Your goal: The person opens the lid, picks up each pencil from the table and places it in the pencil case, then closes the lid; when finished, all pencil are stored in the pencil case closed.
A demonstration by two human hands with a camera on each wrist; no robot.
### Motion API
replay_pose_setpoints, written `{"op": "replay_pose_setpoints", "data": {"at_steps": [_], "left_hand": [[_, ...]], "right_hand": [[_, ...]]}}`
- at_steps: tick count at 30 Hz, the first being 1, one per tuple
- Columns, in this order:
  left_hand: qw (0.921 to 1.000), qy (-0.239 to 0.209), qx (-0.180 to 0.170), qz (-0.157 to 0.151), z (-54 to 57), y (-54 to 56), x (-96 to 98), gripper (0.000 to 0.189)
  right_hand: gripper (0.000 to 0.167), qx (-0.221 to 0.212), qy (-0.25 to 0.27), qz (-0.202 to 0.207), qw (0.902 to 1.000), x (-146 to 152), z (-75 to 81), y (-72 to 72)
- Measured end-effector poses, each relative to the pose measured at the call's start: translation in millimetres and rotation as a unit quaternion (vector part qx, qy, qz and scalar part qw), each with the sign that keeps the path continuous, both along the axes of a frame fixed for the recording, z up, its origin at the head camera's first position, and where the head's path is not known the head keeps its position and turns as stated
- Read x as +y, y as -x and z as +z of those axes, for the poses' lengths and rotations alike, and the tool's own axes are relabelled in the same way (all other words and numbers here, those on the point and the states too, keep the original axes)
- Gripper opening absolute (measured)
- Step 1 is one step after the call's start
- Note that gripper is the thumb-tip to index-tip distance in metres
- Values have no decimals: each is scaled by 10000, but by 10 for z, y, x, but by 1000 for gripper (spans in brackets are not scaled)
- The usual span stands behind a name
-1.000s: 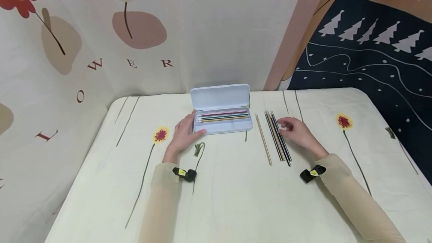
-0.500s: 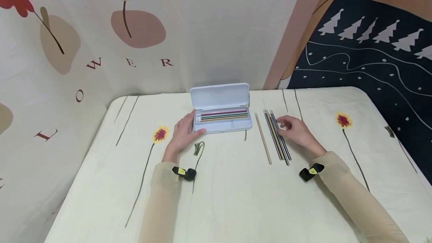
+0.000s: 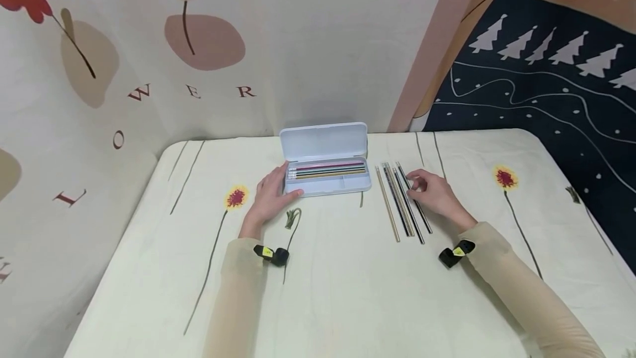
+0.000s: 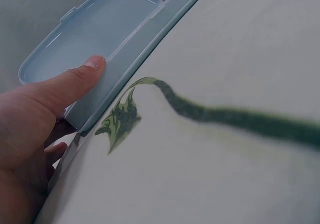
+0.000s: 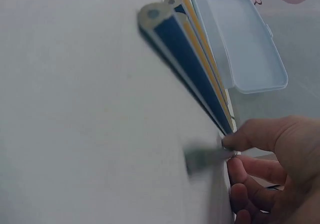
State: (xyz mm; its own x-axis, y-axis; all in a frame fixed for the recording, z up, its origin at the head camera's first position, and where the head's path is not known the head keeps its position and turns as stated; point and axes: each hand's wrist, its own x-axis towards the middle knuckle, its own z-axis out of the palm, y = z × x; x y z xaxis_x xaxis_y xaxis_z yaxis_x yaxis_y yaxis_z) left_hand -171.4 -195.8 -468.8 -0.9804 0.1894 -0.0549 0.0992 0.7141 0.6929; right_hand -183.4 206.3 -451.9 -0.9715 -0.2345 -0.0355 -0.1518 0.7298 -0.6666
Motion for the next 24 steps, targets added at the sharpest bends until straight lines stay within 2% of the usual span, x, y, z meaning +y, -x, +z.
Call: {"op": "replay_pose_setpoints", "data": {"at_steps": [7, 16, 24], "left_hand": [[10000, 2, 63, -29, -7, 8, -8, 87], [10000, -11, -13, 3, 1, 1, -1, 87], [10000, 1, -12, -5, 9, 0, 0, 85]], "right_hand": [[25, 183, 164, -73, 9997, 25, -24, 8], [19, 231, 578, -478, 9969, 12, -11, -4], [17, 439, 871, -324, 9947, -43, 37, -8]]}}
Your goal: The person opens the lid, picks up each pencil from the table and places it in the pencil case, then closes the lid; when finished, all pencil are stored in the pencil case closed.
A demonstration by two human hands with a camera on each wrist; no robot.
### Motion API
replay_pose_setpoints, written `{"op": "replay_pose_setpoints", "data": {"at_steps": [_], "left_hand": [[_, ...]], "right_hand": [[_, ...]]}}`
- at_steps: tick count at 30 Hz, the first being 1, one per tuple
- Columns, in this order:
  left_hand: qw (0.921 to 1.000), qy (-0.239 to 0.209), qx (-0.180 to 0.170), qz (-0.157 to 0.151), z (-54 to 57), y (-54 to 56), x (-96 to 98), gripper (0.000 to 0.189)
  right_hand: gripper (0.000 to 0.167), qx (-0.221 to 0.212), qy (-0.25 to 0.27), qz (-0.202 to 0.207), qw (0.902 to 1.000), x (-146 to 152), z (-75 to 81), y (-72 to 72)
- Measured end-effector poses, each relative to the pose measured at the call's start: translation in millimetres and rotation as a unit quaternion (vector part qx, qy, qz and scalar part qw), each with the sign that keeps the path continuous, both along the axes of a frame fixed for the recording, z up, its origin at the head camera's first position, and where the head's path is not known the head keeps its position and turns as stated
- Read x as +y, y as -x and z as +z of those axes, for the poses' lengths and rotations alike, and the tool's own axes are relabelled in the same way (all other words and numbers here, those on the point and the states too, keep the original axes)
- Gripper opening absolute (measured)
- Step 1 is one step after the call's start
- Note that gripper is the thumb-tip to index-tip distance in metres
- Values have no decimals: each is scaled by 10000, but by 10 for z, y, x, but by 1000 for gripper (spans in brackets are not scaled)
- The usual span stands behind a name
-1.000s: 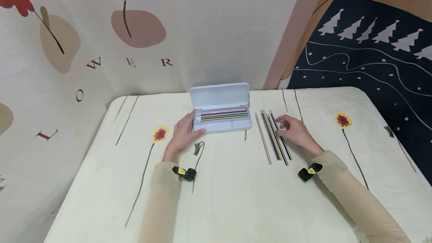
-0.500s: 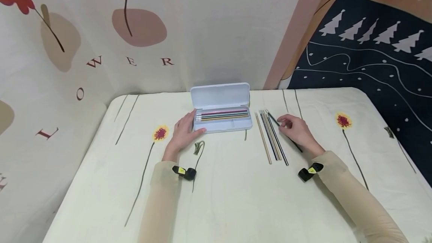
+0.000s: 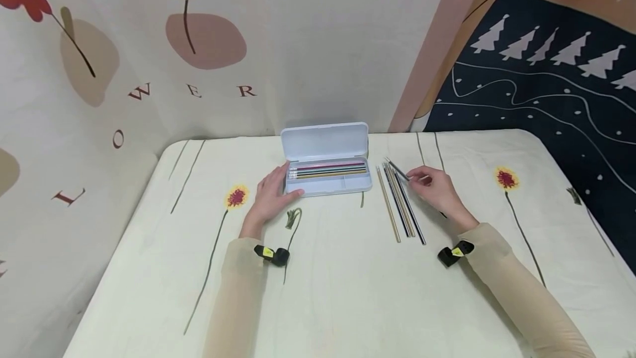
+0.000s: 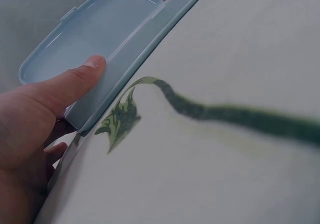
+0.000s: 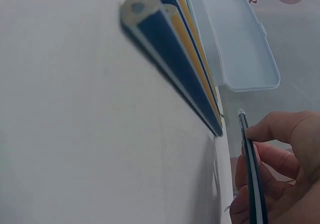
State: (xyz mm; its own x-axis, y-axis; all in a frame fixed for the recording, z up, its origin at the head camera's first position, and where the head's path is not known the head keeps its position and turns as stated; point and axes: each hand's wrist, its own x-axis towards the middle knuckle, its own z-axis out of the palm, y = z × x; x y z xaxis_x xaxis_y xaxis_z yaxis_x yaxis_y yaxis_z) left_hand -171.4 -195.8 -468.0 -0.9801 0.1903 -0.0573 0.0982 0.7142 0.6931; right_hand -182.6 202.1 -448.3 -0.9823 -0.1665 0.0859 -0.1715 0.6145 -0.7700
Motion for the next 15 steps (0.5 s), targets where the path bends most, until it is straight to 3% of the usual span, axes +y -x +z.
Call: {"op": "replay_pose_setpoints", "data": {"at_steps": [15], "left_hand": [[10000, 66, 6, 3, -5, 8, 1, 86]], "right_hand": [[18, 41, 64, 244, 9997, -137, 65, 9]]}}
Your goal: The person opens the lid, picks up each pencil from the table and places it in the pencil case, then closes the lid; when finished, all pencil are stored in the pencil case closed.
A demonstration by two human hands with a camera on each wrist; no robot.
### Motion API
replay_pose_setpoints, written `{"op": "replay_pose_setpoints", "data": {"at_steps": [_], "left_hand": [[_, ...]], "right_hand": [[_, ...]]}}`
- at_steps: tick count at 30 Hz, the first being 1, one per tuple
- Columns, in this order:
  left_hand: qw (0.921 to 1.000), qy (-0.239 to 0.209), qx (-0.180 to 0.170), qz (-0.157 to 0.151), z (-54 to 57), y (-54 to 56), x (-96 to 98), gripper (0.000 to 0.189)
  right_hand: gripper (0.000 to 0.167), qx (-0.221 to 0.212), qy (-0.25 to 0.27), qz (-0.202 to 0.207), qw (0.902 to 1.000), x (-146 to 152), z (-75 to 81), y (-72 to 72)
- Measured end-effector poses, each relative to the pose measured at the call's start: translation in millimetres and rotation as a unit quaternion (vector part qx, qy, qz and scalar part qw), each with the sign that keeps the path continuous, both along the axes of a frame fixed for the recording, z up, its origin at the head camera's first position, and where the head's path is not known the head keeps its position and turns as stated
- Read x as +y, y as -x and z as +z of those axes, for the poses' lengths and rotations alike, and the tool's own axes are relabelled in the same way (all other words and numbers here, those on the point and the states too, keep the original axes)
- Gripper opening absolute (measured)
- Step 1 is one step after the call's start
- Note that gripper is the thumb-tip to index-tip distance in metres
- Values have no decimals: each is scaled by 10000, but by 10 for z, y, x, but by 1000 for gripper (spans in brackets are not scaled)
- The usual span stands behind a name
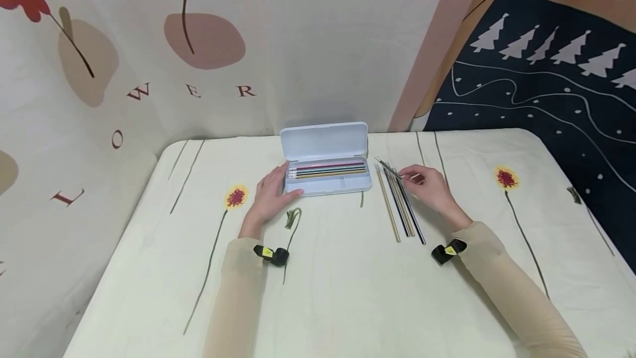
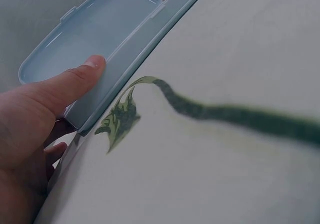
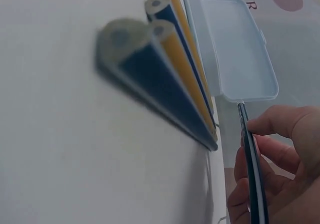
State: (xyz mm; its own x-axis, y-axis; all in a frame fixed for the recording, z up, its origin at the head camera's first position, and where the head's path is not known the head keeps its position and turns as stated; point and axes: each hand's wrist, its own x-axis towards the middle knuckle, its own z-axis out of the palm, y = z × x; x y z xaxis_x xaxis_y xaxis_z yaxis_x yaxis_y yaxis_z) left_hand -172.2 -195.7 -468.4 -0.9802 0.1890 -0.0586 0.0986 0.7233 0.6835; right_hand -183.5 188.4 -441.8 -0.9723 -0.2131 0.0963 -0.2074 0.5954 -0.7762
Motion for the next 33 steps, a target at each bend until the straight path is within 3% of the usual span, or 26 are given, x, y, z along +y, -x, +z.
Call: {"op": "replay_pose_setpoints", "data": {"at_steps": [16, 33], "left_hand": [[9999, -27, -120, 33, 18, 9, -15, 86], [9999, -124, -68, 42, -8, 24, -11, 85]], "right_hand": [[17, -163, 383, 747, 9963, -297, 35, 125], [15, 99, 164, 1343, 9908, -639, 103, 283]]}}
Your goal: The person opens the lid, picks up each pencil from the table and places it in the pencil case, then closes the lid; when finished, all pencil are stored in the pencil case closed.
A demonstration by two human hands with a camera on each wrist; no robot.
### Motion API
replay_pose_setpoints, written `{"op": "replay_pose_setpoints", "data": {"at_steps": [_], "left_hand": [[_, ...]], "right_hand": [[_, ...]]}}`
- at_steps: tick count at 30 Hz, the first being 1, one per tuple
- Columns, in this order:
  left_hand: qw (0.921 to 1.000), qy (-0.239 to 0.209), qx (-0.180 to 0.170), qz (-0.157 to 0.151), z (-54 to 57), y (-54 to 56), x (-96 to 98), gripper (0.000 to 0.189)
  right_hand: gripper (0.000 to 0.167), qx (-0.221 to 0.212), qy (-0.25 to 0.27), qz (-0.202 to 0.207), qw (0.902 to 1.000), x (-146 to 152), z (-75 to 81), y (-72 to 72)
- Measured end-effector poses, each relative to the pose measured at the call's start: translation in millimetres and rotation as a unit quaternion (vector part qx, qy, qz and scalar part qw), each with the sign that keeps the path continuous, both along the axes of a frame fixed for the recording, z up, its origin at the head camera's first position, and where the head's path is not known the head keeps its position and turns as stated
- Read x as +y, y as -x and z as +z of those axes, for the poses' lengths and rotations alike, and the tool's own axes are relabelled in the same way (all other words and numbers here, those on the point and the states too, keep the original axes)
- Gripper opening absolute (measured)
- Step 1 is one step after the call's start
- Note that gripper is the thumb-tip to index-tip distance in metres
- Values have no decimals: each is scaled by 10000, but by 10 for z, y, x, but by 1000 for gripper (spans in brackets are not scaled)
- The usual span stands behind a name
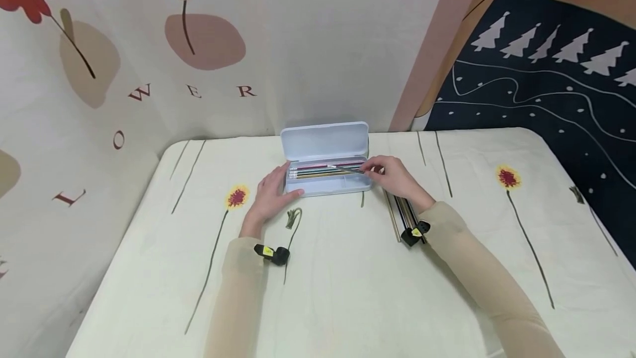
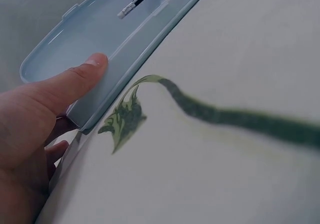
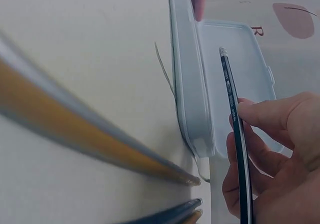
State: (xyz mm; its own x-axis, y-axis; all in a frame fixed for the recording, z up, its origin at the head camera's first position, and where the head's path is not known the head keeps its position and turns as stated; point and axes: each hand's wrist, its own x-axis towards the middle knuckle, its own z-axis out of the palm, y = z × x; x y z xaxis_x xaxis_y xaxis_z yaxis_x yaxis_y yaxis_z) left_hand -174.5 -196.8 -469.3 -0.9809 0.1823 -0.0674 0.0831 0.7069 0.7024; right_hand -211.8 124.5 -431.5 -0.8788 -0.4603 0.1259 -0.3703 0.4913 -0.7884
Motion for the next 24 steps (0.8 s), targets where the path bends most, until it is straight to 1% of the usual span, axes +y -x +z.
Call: {"op": "replay_pose_setpoints", "data": {"at_steps": [7, 12, 15, 22, 24], "left_hand": [[10000, -1, -63, 38, 5, -1, -3, 86], [10000, 0, -64, 43, 1, -8, -7, 86], [10000, -13, -51, 44, -1, -10, -8, 86], [10000, -34, -80, 43, -8, -1, -7, 87], [9999, -32, -84, 44, -10, -2, -6, 87]], "right_hand": [[15, -95, -87, 154, 9998, -123, -2, 78], [14, 35, -26, 445, 9990, -212, 11, 141], [14, 17, -26, 596, 9982, -264, 20, 173], [16, -296, 41, 723, 9969, -403, 34, 211], [16, -305, 66, 786, 9964, -452, 38, 221]]}}
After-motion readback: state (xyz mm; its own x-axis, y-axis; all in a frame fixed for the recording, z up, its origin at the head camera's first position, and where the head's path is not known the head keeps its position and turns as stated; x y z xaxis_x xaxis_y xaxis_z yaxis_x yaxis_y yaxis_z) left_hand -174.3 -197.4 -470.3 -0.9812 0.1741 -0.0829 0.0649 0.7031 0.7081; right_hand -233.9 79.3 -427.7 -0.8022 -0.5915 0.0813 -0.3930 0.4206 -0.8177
